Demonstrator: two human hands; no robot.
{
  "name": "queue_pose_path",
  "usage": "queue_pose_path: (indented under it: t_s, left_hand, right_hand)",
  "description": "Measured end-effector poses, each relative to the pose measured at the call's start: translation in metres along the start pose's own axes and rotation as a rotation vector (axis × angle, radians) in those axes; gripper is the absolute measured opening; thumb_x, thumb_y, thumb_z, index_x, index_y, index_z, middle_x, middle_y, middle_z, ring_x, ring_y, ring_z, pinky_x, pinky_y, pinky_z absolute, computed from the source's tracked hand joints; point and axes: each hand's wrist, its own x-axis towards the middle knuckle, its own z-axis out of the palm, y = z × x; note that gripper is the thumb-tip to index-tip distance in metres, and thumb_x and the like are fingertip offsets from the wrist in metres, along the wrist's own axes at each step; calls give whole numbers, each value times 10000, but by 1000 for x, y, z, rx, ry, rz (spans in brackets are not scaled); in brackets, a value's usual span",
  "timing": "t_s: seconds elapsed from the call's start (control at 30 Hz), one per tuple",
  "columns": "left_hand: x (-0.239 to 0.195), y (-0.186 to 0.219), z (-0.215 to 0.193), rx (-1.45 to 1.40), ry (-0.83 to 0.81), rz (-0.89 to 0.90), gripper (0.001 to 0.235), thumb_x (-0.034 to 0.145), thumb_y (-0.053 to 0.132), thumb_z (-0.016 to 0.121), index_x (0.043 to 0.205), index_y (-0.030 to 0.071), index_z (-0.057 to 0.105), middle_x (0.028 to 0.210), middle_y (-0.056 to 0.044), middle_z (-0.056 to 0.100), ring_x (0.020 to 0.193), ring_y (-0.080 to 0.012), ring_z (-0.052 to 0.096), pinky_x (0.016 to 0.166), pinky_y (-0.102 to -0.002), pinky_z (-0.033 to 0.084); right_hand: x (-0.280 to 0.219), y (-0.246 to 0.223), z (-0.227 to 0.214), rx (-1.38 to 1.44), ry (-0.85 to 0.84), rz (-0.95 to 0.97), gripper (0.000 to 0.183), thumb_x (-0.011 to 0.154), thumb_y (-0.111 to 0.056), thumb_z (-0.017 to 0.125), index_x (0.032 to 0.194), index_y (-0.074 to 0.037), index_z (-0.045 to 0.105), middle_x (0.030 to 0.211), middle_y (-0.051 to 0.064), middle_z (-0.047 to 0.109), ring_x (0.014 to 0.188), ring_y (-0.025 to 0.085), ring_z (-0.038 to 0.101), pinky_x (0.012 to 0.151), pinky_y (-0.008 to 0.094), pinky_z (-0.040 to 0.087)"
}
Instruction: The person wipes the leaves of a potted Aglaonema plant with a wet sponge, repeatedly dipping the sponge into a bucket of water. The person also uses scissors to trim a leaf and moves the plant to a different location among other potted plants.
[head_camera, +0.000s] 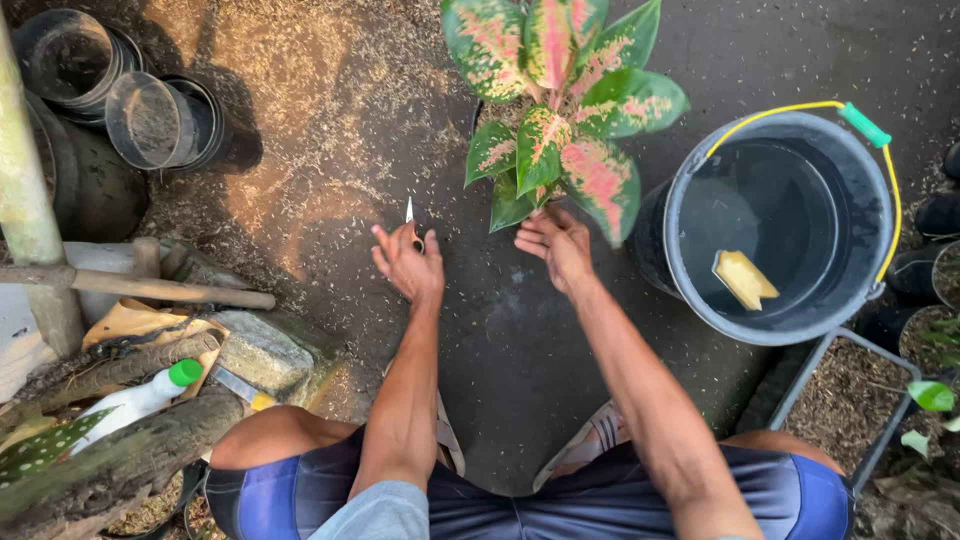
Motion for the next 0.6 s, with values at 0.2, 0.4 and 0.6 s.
queue_pose_path:
  t_s: [0.2,0.4,0.6]
  left_hand:
    - [-23,59,16,-269,-55,5,345,884,213,768,1199,76,732,1237,-140,707,1437,-381,447,1154,-463,328]
    - [-42,86,31,-511,6,-27,244,905,195,788,1083,31,757,1064,-152,761,1325,-397,578,1124,-492,398]
    - [-50,102,38,-614,-26,-102,232,933,151,754,1116,9,750,972,-123,781,1205,-304,655,1102,-431,426]
  right_hand:
    - [-37,-110,-21,-900,-287,81,219,825,5,750,1035,18,687,868,88,741,654,161,713,504,314,608]
    - [-90,-234,-78,-1700,-140,-317,271,758,33,640,947,-59,810,899,126,802,820,243,776,800,373,612]
    - [-117,-233,-151,-1935,213,132,583,927,-594,706,1345,-189,677,1101,197,748,1103,372,676,927,509,538]
